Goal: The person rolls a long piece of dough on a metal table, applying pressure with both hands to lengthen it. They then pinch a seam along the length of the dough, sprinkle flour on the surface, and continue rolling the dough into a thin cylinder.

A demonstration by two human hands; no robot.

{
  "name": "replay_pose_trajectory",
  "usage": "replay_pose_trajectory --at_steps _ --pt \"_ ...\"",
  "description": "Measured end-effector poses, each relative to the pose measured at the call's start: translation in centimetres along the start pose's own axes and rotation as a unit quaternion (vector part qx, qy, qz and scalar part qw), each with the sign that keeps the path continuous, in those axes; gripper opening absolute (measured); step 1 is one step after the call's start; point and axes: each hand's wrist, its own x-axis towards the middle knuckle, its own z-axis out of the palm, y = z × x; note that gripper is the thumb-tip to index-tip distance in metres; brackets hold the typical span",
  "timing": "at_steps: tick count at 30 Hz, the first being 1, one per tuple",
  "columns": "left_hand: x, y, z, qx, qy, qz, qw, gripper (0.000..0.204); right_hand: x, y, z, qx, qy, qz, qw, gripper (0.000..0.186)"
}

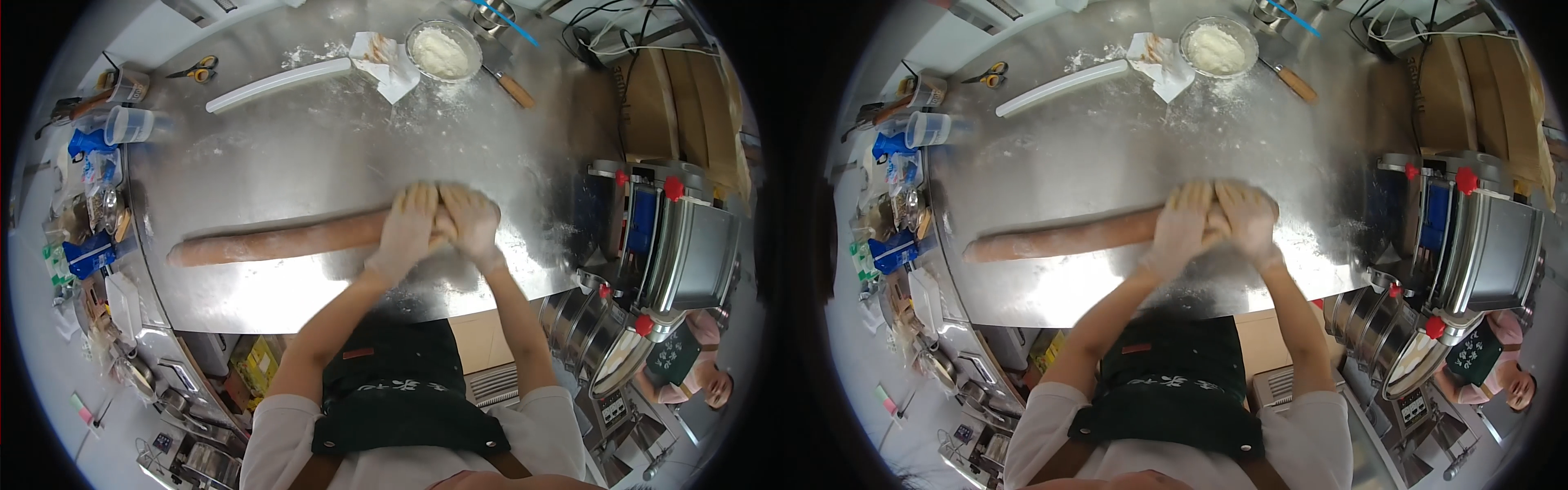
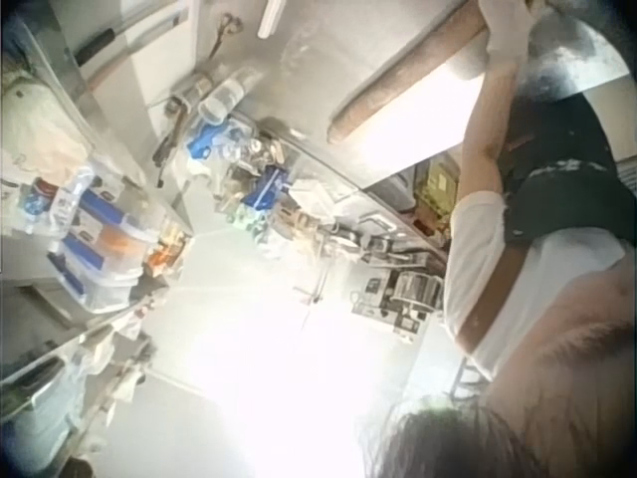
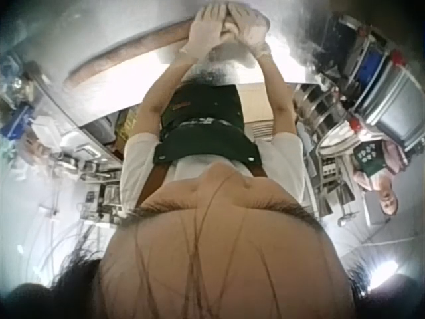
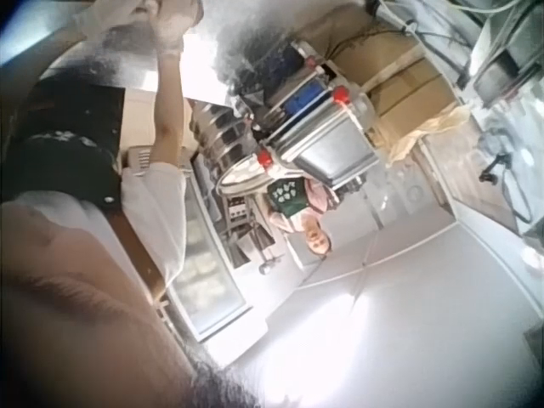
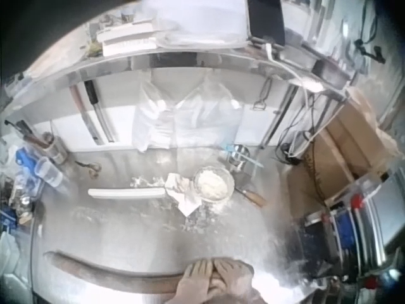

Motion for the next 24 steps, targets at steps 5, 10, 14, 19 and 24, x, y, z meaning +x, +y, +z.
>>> replay_pose_trajectory --at_steps 5,10,14,19,24 --pt "5.2 -4.5 0.6 0.079 0.097 -0.073 0.990 0.098 7.3 3.6 0.5 -0.058 0.043 -0.050 0.996 0.049" --pt "-4.7 0.5 3.1 0.052 -0.003 0.046 0.998 0.100 -5.5 0.1 0.7 -0.069 0.029 -0.019 0.997 0.049" --pt "0.5 -0.4 1.3 0.075 0.011 -0.036 0.996 0.097 -0.1 1.9 0.1 -0.005 0.054 0.001 0.999 0.043" --pt "4.2 -3.2 1.0 0.096 0.117 -0.073 0.986 0.097 6.2 3.7 0.2 -0.068 0.059 -0.002 0.996 0.039" --pt "-4.1 1.0 0.9 0.007 -0.010 0.012 1.000 0.098 -4.7 0.5 -1.4 -0.025 0.004 0.026 0.999 0.050"
